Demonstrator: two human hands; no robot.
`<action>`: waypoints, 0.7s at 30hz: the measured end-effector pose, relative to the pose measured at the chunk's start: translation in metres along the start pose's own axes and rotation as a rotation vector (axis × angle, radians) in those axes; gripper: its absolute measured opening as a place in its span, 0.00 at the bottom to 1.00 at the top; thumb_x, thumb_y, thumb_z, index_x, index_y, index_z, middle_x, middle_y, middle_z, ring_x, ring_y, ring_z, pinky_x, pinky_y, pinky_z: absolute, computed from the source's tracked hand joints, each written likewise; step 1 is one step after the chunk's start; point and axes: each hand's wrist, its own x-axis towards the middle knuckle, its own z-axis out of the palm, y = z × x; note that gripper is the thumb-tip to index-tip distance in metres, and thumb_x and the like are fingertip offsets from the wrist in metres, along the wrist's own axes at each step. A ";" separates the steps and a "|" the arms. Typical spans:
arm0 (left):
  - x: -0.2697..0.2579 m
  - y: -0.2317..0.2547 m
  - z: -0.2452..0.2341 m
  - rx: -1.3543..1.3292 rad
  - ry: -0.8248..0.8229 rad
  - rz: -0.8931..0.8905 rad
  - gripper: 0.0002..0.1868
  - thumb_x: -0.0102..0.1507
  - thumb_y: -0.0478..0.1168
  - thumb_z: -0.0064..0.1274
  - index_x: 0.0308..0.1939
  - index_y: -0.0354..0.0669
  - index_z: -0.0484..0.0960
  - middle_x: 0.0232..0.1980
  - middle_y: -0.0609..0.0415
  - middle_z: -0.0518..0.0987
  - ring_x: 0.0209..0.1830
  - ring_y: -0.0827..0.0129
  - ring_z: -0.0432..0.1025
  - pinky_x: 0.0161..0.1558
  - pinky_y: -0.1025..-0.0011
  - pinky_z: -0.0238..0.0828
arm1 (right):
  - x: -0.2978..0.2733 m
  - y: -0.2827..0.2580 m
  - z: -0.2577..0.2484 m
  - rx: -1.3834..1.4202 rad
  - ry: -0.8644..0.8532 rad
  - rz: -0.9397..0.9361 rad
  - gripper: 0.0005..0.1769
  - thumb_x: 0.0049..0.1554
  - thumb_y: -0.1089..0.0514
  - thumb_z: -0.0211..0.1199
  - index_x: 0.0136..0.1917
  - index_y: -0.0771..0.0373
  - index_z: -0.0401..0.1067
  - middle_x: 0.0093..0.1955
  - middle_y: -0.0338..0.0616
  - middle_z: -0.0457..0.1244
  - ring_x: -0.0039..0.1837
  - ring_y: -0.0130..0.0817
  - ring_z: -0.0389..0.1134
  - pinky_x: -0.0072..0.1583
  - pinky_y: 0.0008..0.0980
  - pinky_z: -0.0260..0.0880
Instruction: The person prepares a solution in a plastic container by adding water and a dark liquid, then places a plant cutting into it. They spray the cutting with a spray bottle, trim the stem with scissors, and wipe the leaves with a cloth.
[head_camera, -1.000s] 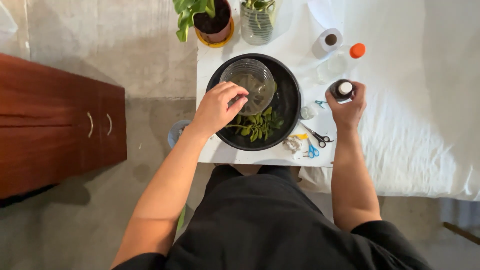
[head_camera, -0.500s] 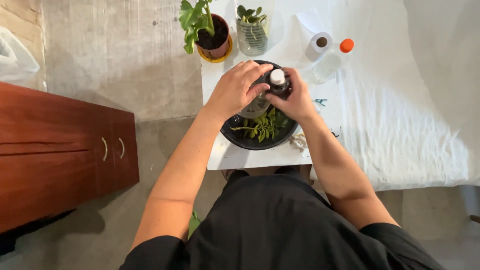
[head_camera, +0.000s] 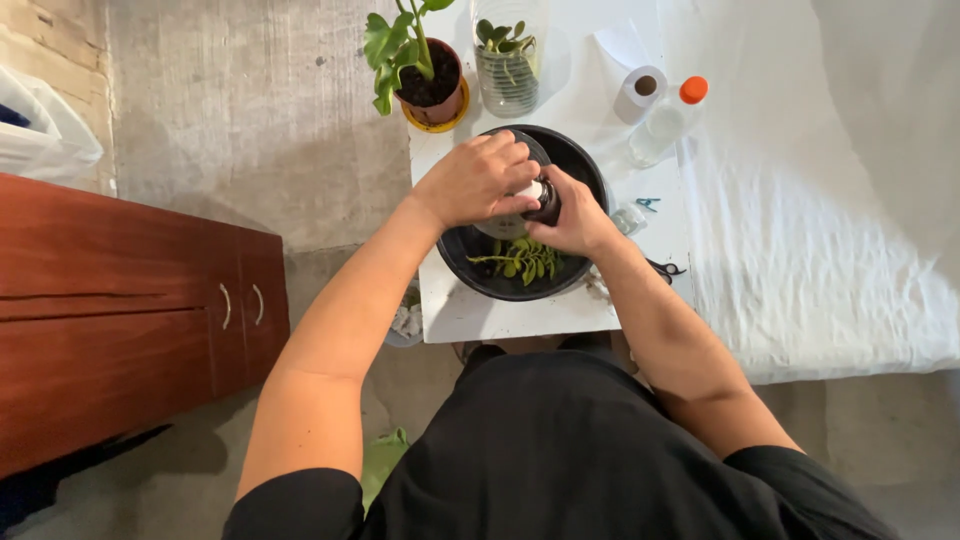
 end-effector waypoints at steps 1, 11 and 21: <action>0.001 0.000 0.004 0.000 -0.001 0.002 0.24 0.69 0.65 0.38 0.37 0.50 0.69 0.32 0.59 0.62 0.37 0.64 0.64 0.39 0.69 0.68 | -0.001 0.000 0.001 0.000 0.003 0.001 0.36 0.35 0.53 0.74 0.56 0.59 0.66 0.39 0.55 0.62 0.46 0.58 0.68 0.47 0.51 0.65; 0.005 0.001 0.038 0.107 0.172 0.046 0.23 0.69 0.59 0.33 0.25 0.54 0.63 0.24 0.60 0.59 0.29 0.69 0.61 0.29 0.73 0.63 | -0.004 -0.006 0.003 0.089 0.023 0.000 0.27 0.37 0.53 0.76 0.46 0.61 0.66 0.37 0.53 0.64 0.43 0.52 0.69 0.44 0.45 0.65; 0.018 0.032 0.029 0.080 -0.083 -0.571 0.32 0.66 0.63 0.31 0.16 0.49 0.70 0.14 0.55 0.69 0.19 0.58 0.71 0.21 0.63 0.66 | -0.005 0.006 0.008 -0.014 0.127 0.125 0.29 0.36 0.52 0.77 0.47 0.58 0.65 0.40 0.51 0.63 0.46 0.51 0.68 0.46 0.44 0.65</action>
